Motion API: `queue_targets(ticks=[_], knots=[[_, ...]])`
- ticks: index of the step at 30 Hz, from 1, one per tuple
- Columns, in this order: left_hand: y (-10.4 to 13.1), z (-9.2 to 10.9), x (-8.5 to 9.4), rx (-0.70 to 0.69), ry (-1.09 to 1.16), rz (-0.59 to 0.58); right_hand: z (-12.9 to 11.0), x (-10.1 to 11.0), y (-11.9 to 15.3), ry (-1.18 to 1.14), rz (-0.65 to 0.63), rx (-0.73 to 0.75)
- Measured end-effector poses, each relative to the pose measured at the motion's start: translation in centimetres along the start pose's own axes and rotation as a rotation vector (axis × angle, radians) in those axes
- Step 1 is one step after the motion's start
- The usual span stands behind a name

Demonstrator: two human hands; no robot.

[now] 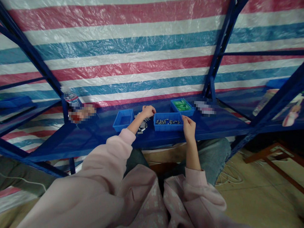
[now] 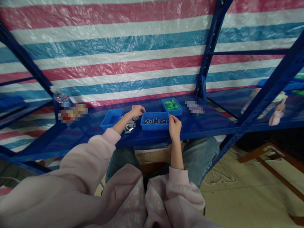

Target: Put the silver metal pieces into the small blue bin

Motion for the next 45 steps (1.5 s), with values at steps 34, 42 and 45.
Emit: queue_targets(ticks=[34,42,45], knots=[[2.7,9.6,2.2,-0.450,0.263,0.080,-0.5,-0.1,0.1,0.048,-0.020,0.024],[1.6,1.5,1.9,-0.013,-0.099,0.071,-0.5,0.0,0.2,0.052,-0.009,0.015],[1.7,0.5,0.9,0.000,-0.121,0.030,-0.4,0.0,0.2,0.059,-0.012,0.020]])
Point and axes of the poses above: each hand's wrist, its own y-axis away from the middle knuckle, its own x-axis out of the back of the hand, z = x × y, the point moved 10 cm from there along -y, towards the middle knuckle, and after that the axes turned 6 degrees about -z, right-handed, at the moved point
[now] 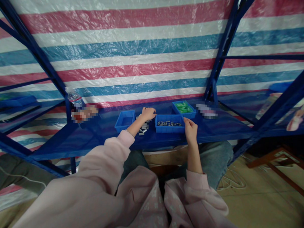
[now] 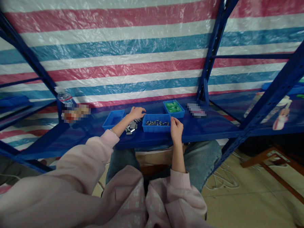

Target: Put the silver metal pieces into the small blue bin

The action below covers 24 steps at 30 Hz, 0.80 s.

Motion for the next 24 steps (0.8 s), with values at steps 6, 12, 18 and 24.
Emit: queue_targets(ticks=[6,12,18,24], knots=[[0.1,-0.1,-1.1,-0.025,-0.014,-0.016,0.2,0.0,-0.1,-0.021,0.002,0.003],[0.2,0.5,-0.9,-0.072,-0.004,0.012,0.2,0.0,-0.1,-0.024,0.002,0.002],[0.3,0.9,-0.9,-0.103,0.008,0.027,0.3,0.0,-0.1,-0.022,0.004,-0.008],[0.2,0.6,-1.0,-0.117,0.078,0.056,0.3,0.0,0.0,-0.013,0.007,-0.011]])
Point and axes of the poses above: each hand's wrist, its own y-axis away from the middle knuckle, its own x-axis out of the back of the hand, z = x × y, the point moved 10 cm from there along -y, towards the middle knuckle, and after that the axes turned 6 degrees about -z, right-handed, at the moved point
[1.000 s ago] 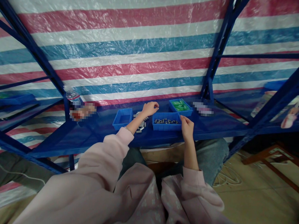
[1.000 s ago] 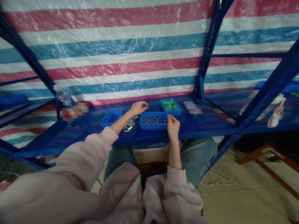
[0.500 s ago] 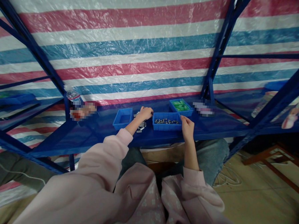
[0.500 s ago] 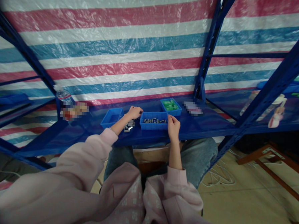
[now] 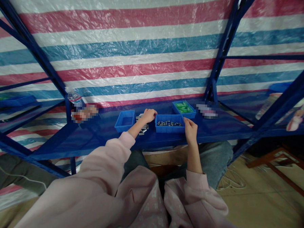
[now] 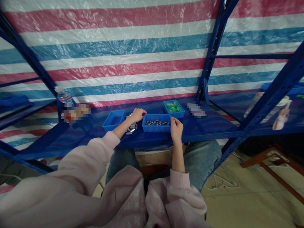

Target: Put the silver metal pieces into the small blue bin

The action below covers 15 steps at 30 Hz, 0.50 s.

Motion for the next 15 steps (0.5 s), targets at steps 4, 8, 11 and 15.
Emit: queue_targets(ticks=[4,8,11,15], knots=[[-0.4,-0.9,0.1,0.017,0.070,0.036,-0.2,-0.1,0.0,-0.006,-0.006,0.006],[-0.7,-1.4,1.5,0.038,0.219,0.131,-0.2,0.0,0.0,-0.012,-0.004,0.004],[-0.6,-0.6,3.5,0.003,0.410,0.260,-0.2,0.0,0.0,-0.011,-0.001,0.001],[-0.2,2.5,5.5,-0.113,0.542,0.359,-0.3,-0.1,0.0,0.003,-0.008,0.011]])
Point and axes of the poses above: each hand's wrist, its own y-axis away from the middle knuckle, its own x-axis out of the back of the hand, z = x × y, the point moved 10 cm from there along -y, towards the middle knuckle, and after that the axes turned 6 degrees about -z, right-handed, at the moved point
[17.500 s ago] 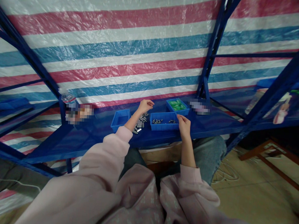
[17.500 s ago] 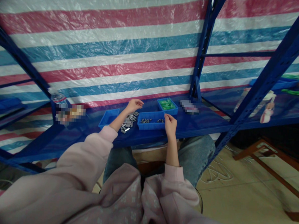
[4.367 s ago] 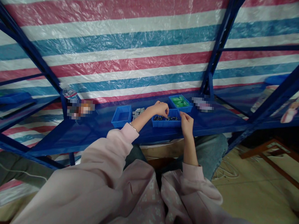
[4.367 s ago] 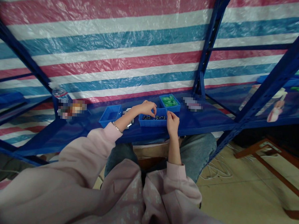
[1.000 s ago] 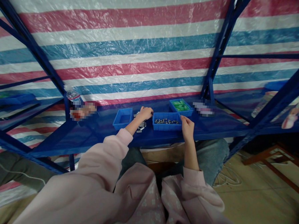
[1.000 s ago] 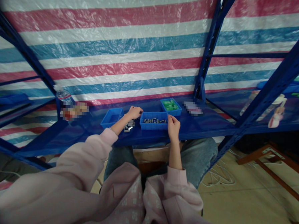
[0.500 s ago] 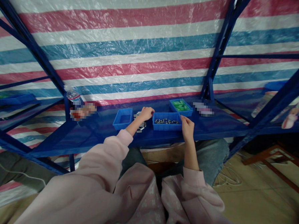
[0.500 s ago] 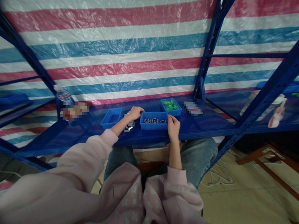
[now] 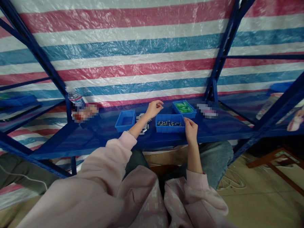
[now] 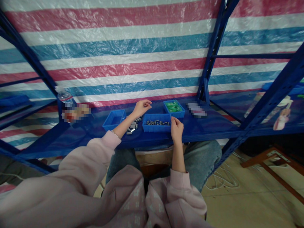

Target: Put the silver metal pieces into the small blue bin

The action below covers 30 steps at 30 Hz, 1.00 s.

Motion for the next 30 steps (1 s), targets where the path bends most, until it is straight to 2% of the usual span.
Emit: queue_targets(ticks=[4,7,11,15,22,26,30], knots=[[0.2,3.6,-1.6,-0.123,0.101,-0.051,0.0,0.0,0.0,-0.006,0.002,0.009],[0.7,5.1,-3.4,-0.193,0.140,-0.134,0.2,0.0,-0.1,-0.008,-0.004,0.010],[1.5,4.4,-5.3,-0.192,0.148,-0.209,0.2,-0.1,-0.1,0.001,-0.005,0.010],[1.9,2.8,-5.8,-0.158,0.168,-0.196,0.1,-0.1,0.0,-0.005,-0.005,0.001],[2.4,3.6,-7.0,-0.235,0.024,-0.258,-0.1,0.0,0.0,-0.012,-0.002,-0.007],[2.4,3.4,-7.2,-0.236,-0.006,-0.254,-0.1,-0.1,0.0,-0.010,-0.008,0.003],[2.4,3.1,-6.6,-0.213,-0.016,-0.196,-0.1,0.0,0.0,-0.008,0.011,-0.002]])
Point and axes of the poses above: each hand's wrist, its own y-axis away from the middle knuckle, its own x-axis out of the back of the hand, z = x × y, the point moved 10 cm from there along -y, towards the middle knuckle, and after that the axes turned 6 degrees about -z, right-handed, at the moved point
